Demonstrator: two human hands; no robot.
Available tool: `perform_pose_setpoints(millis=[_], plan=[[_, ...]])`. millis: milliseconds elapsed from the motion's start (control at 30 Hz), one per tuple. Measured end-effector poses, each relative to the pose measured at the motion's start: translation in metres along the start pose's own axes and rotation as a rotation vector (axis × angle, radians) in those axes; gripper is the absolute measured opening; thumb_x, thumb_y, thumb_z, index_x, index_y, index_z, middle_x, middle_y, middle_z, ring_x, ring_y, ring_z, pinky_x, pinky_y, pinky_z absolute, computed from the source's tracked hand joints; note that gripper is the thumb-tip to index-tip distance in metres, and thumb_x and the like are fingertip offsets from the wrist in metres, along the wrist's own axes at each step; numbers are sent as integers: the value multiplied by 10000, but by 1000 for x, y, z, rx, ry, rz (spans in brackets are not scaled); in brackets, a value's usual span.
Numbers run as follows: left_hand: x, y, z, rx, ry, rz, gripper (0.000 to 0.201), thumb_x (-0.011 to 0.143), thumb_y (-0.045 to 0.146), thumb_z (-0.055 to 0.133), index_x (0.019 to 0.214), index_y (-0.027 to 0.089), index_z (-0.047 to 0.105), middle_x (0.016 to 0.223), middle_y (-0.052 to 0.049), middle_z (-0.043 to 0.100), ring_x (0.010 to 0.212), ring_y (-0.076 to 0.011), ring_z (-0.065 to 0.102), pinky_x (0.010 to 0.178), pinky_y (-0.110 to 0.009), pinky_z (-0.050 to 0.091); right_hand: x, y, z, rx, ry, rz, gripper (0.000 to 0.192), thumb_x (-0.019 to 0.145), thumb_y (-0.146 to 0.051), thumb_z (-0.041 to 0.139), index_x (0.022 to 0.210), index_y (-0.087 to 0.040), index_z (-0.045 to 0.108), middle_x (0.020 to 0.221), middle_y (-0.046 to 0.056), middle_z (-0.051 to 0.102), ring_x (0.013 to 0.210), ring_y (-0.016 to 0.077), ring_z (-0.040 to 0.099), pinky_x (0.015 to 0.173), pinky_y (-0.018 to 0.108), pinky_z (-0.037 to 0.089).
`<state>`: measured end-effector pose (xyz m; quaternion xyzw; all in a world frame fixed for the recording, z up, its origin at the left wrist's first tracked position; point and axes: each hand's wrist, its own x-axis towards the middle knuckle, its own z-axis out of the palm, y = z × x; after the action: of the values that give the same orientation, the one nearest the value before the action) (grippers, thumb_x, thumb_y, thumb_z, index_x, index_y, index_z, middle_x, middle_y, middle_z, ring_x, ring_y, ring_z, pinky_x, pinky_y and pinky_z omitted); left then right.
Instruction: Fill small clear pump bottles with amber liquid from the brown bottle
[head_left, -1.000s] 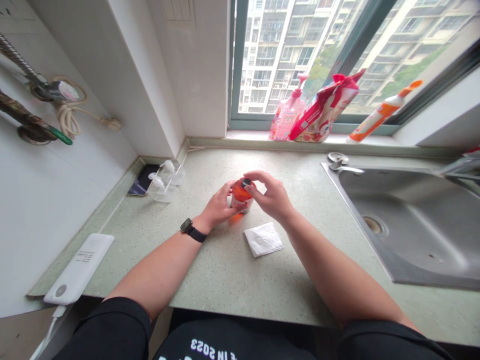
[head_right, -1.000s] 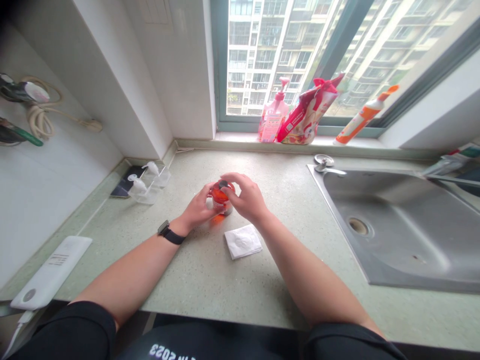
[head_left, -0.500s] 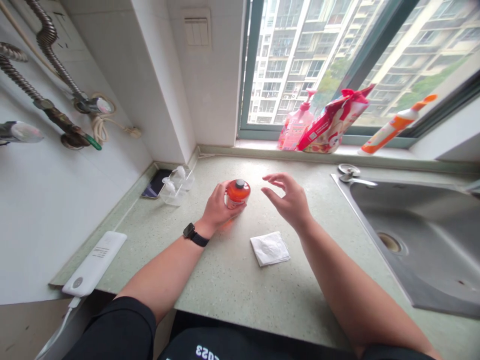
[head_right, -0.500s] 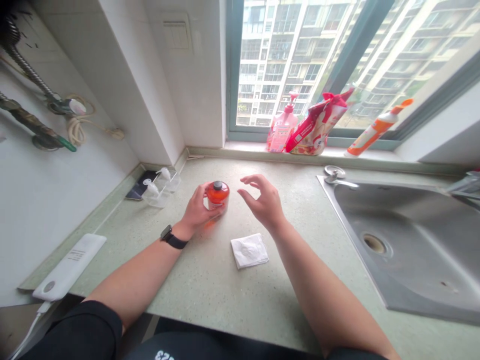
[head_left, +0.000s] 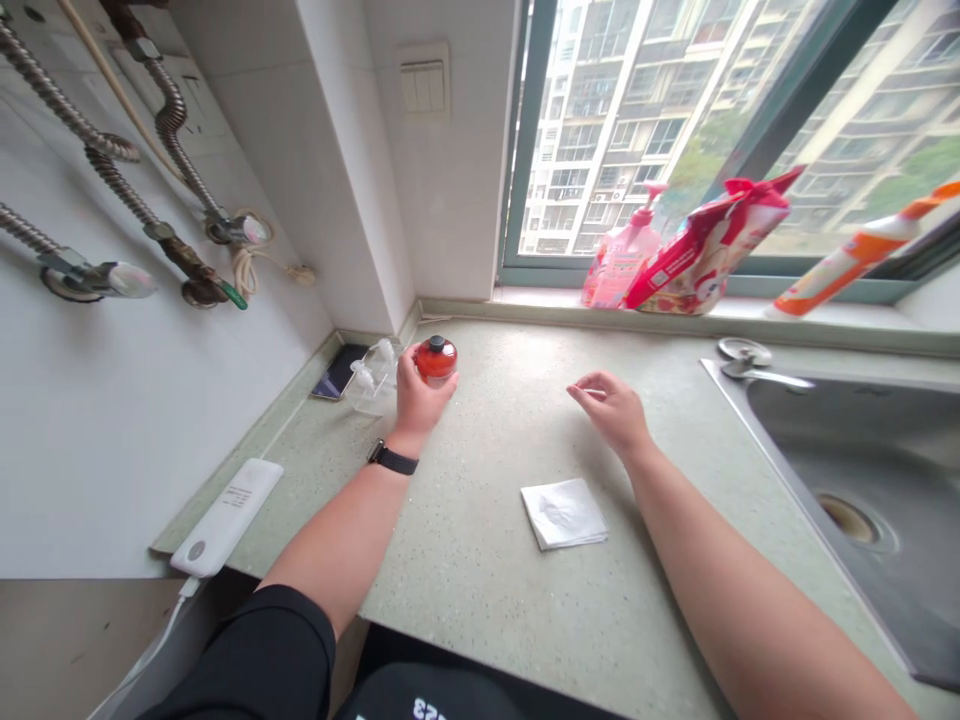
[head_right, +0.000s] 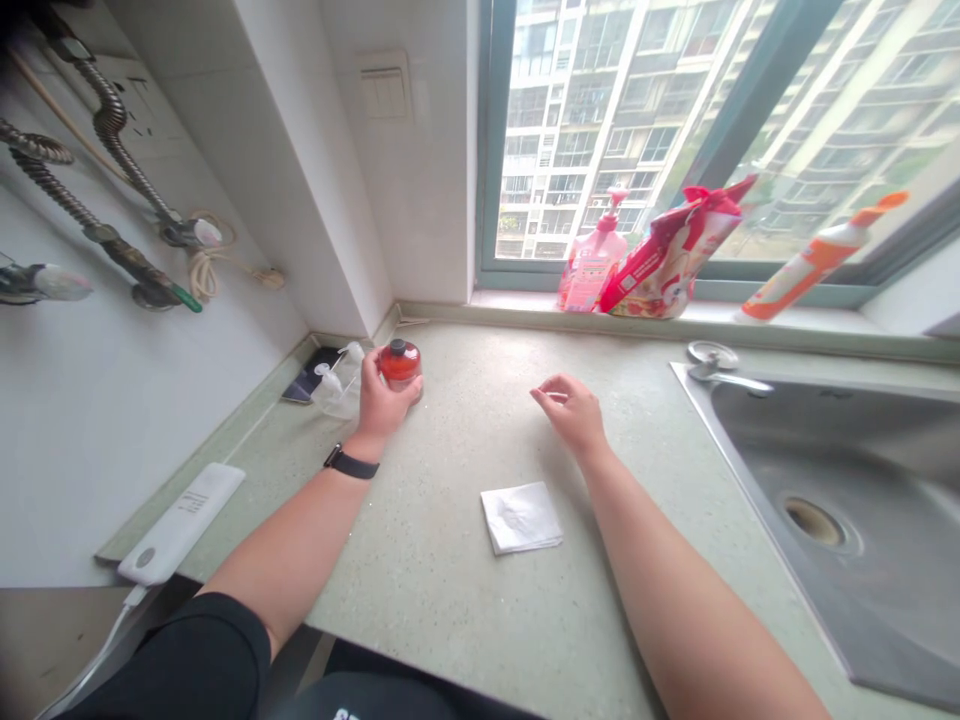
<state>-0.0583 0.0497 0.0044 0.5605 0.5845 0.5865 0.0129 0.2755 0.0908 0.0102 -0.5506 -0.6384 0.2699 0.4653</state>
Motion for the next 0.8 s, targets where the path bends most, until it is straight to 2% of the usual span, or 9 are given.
perform_pose_setpoints(millis=[167, 367, 600, 700, 800], plan=[[4, -10, 0, 41, 93, -1, 824, 799, 266, 903, 1477, 238, 436, 1431, -169, 572, 1387, -366, 588, 1241, -612, 440, 4, 17, -3, -64, 20, 40, 614, 705, -846, 723, 797, -239, 690, 885, 100, 800, 828, 302, 786, 746, 425, 611], [5, -17, 3, 47, 93, -55, 847, 778, 211, 901, 1482, 225, 430, 1451, -202, 550, 1433, -409, 547, 1258, -677, 392, 4, 22, -2, -64, -7, 32, 580, 731, -813, 709, 811, -239, 689, 885, 96, 798, 821, 285, 774, 734, 403, 585], [5, -21, 4, 42, 105, -86, 861, 804, 165, 878, 1515, 242, 399, 1479, -210, 530, 1453, -407, 543, 1260, -693, 396, 3, 22, 0, -86, -29, 34, 535, 738, -777, 708, 795, -246, 681, 864, 86, 789, 799, 274, 761, 743, 405, 573], [4, -13, 1, 71, 103, -6, 868, 835, 157, 849, 1550, 229, 362, 1519, -235, 486, 1491, -414, 505, 1271, -685, 389, 3, 23, 1, -100, -42, 26, 514, 745, -761, 700, 788, -249, 676, 852, 84, 786, 792, 271, 753, 742, 403, 560], [2, 2, -3, 127, 79, 171, 889, 870, 166, 808, 1598, 211, 301, 1623, -258, 376, 1591, -427, 372, 1311, -673, 326, 3, 24, 2, -112, -51, 19, 510, 742, -758, 701, 779, -249, 682, 833, 80, 783, 772, 260, 743, 738, 394, 558]])
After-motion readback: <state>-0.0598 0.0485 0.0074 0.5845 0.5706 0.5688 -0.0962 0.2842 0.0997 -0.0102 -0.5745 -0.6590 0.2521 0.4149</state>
